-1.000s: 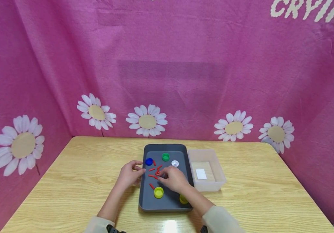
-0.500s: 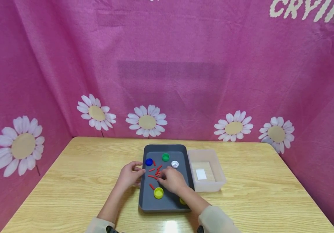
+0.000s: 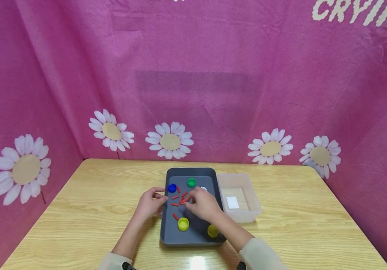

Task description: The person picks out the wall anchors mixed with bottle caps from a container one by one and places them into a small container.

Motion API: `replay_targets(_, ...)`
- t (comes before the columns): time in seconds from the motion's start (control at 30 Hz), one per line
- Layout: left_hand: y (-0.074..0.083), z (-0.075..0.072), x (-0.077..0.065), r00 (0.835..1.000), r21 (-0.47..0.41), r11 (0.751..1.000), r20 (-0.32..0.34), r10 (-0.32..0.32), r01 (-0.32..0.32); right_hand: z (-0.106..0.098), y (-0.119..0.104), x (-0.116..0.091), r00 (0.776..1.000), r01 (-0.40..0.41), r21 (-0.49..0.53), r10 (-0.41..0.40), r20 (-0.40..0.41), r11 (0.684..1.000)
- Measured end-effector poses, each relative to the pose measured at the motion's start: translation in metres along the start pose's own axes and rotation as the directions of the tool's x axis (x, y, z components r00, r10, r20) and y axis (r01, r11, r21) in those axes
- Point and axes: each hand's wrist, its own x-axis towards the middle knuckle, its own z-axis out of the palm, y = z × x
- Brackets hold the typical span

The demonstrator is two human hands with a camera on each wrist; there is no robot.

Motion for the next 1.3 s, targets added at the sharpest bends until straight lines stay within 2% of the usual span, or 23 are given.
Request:
replay_targets(0.13, 0.000, 0.000, 0.001, 1.000, -0.004, 1.000, 0.001, -0.003, 0.003, -0.010, 0.002, -0.001, 0.999, 0.015, -0.043, -0.016, -0.033, 0.999)
replay_targets(0.4, 0.000, 0.001, 0.002, 1.000, -0.009, 1.000, 0.008, -0.016, 0.016, -0.035, 0.014, -0.004, 0.997, 0.013, -0.042, -0.016, -0.077, 0.999)
replay_targets(0.67, 0.001, 0.000, 0.002, 0.999, 0.004, 0.999, 0.012, -0.041, 0.041, -0.059, 0.042, -0.004, 0.990, -0.064, -0.028, 0.059, -0.129, 0.998)
replay_targets(0.83, 0.000, 0.000, 0.001, 0.999, -0.017, 0.999, 0.018, -0.046, 0.046, -0.069, 0.063, -0.007, 0.984, -0.106, -0.034, 0.099, -0.150, 0.994)
replay_targets(1.03, -0.002, 0.000, 0.001, 0.999, -0.025, 0.999, 0.016, -0.037, 0.037, -0.074, 0.082, -0.008, 0.972, -0.166, -0.008, 0.162, -0.168, 0.986)
replay_targets(1.3, -0.002, 0.000, 0.001, 1.000, -0.024, 0.999, 0.010, -0.023, 0.023, -0.064, 0.097, -0.007, 0.969, -0.184, 0.020, 0.185, -0.161, 0.983)
